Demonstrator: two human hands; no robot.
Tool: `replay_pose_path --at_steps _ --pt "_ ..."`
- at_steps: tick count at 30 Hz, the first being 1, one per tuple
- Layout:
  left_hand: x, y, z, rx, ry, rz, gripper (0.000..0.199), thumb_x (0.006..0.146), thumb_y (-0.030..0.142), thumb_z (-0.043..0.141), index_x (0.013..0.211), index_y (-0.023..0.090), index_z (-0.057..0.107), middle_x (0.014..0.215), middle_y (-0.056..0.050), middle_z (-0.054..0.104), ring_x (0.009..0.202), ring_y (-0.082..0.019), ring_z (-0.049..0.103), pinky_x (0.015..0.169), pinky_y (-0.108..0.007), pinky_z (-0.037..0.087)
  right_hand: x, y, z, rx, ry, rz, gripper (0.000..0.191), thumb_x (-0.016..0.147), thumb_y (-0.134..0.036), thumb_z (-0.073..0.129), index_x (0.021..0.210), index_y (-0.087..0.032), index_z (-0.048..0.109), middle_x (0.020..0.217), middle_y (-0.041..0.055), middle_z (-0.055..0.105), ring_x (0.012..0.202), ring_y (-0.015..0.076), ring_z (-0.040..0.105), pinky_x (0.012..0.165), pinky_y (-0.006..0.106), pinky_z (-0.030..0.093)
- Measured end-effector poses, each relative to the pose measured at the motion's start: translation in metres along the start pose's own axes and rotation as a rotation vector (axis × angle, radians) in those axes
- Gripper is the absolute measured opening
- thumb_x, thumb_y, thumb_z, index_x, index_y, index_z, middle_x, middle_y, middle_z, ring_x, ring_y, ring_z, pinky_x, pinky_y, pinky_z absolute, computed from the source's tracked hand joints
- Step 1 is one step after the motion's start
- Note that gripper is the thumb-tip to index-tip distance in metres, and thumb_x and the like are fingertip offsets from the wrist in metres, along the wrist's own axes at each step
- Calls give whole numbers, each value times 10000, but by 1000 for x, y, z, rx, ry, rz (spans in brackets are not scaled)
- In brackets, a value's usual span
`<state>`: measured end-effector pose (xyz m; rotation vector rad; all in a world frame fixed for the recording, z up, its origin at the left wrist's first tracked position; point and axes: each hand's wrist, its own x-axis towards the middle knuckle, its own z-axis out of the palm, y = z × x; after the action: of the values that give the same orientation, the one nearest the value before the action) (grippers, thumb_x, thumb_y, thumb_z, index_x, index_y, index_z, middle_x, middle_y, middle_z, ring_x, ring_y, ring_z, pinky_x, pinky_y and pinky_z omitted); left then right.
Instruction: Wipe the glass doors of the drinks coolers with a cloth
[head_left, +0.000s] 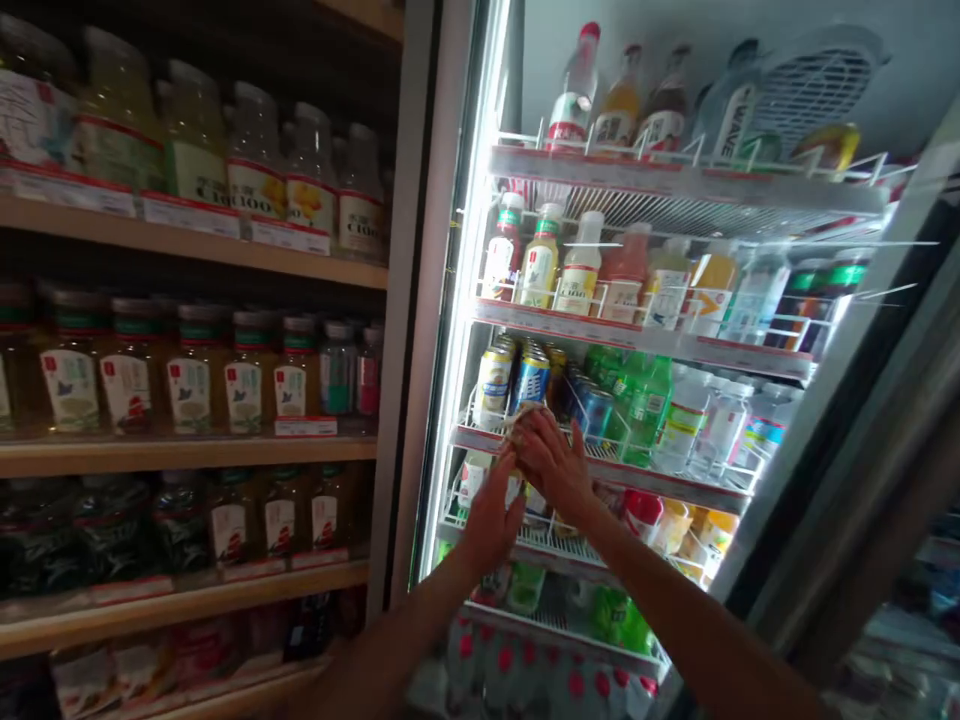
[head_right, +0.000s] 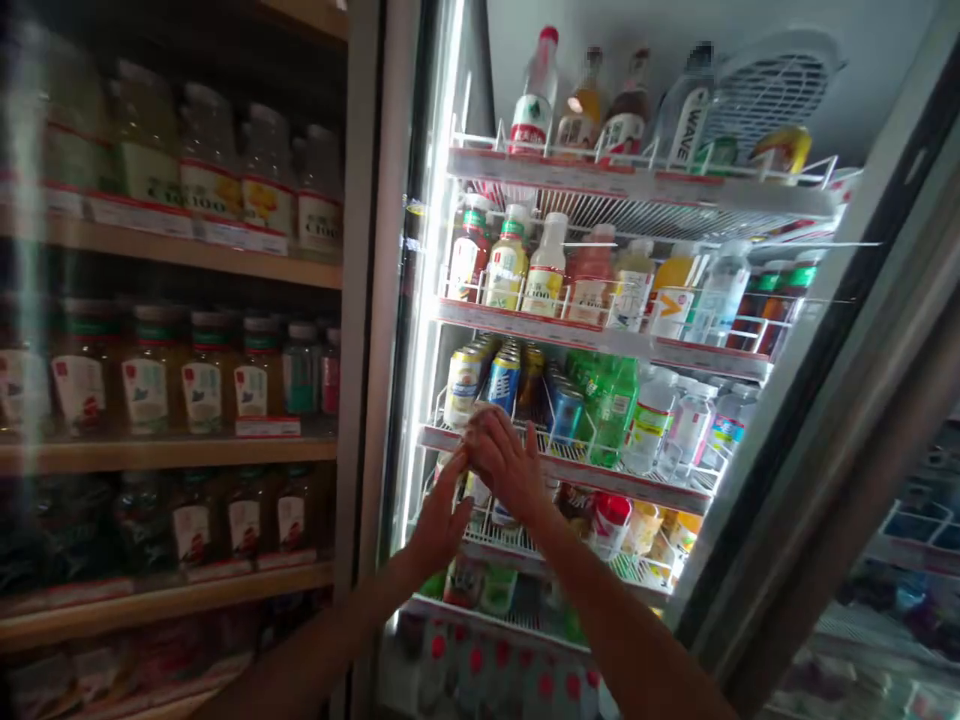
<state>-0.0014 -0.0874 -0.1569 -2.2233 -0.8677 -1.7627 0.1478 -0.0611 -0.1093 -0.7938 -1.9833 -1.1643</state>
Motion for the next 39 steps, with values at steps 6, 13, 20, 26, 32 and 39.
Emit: replay_pose_path --at_steps 6,13,20,26,32,39 --pt "28 15 49 209 171 -43 557 918 280 335 1439 161 177 1432 -169 370 1376 -240 259 1079 -486 312 -13 44 -30 6 -40 -174 590 848 -362 501 1367 -138 333 1390 159 442 1388 228 244 1131 486 137" --pt "100 -19 33 497 341 111 560 908 302 362 1430 163 214 1413 -156 404 1388 -236 224 1129 -500 162 1 159 -78 -325 249 239 566 886 -341 395 1414 -175 278 1483 166 279 1375 283 261 1099 552 113" --pt "126 -35 5 477 342 146 633 896 423 386 1419 96 243 1462 -193 300 1409 -282 118 1113 -486 195 -12 172 -81 -383 235 272 498 899 -331 378 1376 -187 371 1467 141 324 1387 283 232 1101 524 149" --pt "120 -18 26 485 179 332 456 903 345 394 1342 223 414 1434 -84 395 1399 -244 187 1127 -467 184 -14 171 -80 -369 233 291 508 890 -295 398 1389 -213 357 1474 119 321 1380 271 257 1108 509 159" --pt "193 -31 -12 453 519 83 449 897 192 372 1344 175 414 1432 -131 383 1391 -268 209 1101 -513 229 -11 169 -81 -366 246 291 503 889 -284 401 1386 -220 362 1470 117 332 1381 269 255 1109 515 160" --pt "183 -9 16 509 211 564 429 836 258 527 1263 291 498 1425 -20 415 1407 -264 143 1114 -489 228 -11 169 -82 -364 270 262 533 877 -260 428 1401 -260 330 1478 86 326 1373 261 278 1107 499 179"
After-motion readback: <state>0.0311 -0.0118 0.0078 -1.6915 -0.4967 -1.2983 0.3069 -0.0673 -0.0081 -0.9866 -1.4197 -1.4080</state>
